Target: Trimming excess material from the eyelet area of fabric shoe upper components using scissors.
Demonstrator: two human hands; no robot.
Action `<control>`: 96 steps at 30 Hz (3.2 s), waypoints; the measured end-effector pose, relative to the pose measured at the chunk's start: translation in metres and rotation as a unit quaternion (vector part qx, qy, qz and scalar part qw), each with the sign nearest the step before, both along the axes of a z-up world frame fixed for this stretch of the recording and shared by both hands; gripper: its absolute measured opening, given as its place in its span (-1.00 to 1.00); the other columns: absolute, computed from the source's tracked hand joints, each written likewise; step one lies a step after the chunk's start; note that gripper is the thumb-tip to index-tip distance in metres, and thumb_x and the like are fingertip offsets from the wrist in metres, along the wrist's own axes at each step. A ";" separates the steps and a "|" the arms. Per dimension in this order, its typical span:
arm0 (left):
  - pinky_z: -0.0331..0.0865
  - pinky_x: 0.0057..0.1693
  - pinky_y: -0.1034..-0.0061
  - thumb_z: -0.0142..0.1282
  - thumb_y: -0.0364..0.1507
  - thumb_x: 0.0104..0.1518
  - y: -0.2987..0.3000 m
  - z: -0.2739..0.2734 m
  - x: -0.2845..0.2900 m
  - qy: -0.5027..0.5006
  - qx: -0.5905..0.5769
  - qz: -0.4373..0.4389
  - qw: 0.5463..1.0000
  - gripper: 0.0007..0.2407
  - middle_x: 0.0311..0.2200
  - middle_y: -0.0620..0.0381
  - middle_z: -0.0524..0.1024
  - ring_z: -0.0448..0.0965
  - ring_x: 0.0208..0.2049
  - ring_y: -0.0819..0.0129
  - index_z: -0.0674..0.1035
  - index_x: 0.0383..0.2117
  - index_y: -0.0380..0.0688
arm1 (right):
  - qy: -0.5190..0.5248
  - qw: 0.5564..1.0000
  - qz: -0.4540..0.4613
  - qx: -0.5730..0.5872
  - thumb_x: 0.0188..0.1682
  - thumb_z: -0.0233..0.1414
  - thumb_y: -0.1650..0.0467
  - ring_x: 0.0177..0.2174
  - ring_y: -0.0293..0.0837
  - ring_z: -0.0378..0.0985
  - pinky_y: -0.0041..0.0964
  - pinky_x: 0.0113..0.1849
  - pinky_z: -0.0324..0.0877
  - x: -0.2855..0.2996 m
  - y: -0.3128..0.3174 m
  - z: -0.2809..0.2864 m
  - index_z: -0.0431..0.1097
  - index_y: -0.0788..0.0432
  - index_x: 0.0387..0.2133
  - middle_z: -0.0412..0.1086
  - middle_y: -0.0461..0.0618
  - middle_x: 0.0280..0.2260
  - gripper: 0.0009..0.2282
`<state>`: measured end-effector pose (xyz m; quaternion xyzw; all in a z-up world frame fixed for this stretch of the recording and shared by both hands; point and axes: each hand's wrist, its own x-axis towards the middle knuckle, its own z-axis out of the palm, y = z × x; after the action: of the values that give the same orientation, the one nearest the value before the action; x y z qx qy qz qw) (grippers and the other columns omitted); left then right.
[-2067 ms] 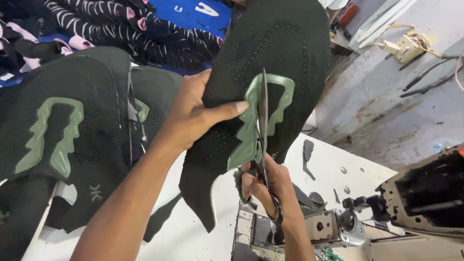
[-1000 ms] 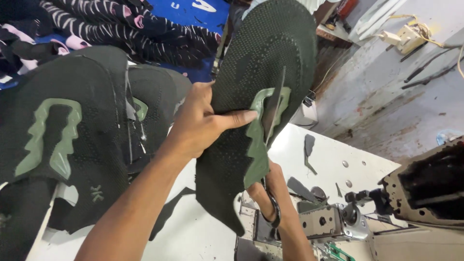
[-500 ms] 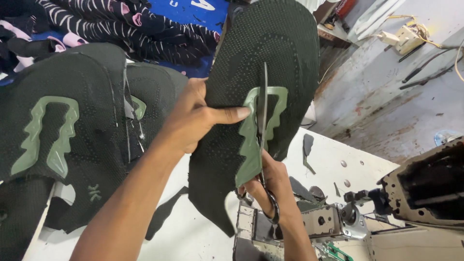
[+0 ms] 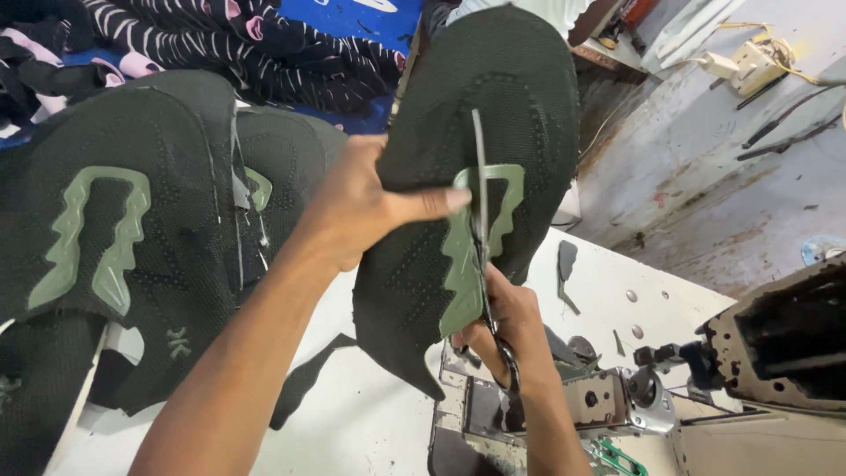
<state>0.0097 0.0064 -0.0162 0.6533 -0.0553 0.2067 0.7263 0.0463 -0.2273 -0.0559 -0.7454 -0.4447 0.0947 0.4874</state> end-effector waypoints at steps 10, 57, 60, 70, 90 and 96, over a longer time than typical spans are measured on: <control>0.65 -0.25 0.46 0.34 -0.65 -0.15 -0.018 -0.008 0.010 0.040 -0.057 -0.023 0.997 -0.70 -0.34 -0.04 0.72 0.74 -0.42 0.37 0.62 -0.23 -0.40 | 0.058 0.994 -0.052 -0.073 -0.12 0.07 0.34 -0.55 -0.14 0.25 -0.27 -0.45 0.21 0.002 -0.009 -0.026 0.34 0.37 -0.10 0.31 -0.01 -0.54 -0.63; 0.49 0.04 0.44 0.36 -0.67 -0.10 -0.063 -0.023 0.026 -0.012 -0.301 -0.010 0.953 -0.75 -0.23 0.03 0.67 0.65 -0.17 0.31 0.67 -0.24 -0.29 | 0.281 0.949 -0.007 0.140 0.14 -0.03 0.43 -0.51 -0.14 0.55 -0.27 -0.42 0.49 0.015 0.000 -0.039 0.36 0.32 -0.41 0.44 0.03 -0.54 -0.82; 0.52 0.02 0.45 0.37 -0.64 -0.11 -0.072 -0.022 0.025 -0.002 -0.322 0.020 0.947 -0.75 -0.23 0.05 0.69 0.66 -0.19 0.32 0.68 -0.26 -0.28 | 0.289 0.935 -0.187 0.090 -0.02 -0.02 0.46 -0.66 -0.10 0.50 -0.19 -0.56 0.46 -0.007 0.020 -0.009 0.42 0.32 -0.43 0.41 0.05 -0.65 -0.88; 0.51 -0.09 0.59 0.38 -0.51 -0.02 0.025 0.018 -0.006 -0.022 -0.050 0.122 0.991 -0.75 -0.32 0.18 0.67 0.64 -0.28 0.48 0.64 -0.21 -0.25 | 0.028 0.995 -0.063 -0.066 0.06 0.00 0.38 -0.60 -0.20 0.53 -0.34 -0.53 0.45 0.008 0.021 -0.014 0.47 0.24 -0.48 0.47 -0.06 -0.60 -0.80; 0.62 -0.12 0.48 0.43 -0.48 -0.15 0.047 0.003 -0.003 0.039 -0.024 0.087 0.995 -0.73 -0.36 0.11 0.72 0.72 -0.38 0.36 0.68 -0.29 -0.22 | -0.103 0.971 -0.085 -0.199 -0.10 0.13 0.42 -0.60 -0.24 0.59 -0.31 -0.45 0.50 0.010 0.047 0.005 0.56 0.13 -0.59 0.55 -0.12 -0.63 -0.89; 0.53 -0.12 0.43 0.48 -0.40 -0.09 0.068 0.001 -0.026 0.029 0.293 0.151 0.944 -0.68 -0.36 0.16 0.68 0.71 -0.34 0.38 0.65 -0.23 -0.20 | -0.005 0.994 -0.020 -0.110 -0.03 0.06 0.46 -0.57 -0.21 0.57 -0.32 -0.46 0.49 0.013 0.051 -0.027 0.49 0.21 -0.52 0.53 -0.05 -0.56 -0.89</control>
<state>-0.0160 0.0743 -0.0157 0.8435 0.0074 0.2698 0.4644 0.0590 -0.1762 -0.0827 -0.8040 -0.4190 0.1291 0.4017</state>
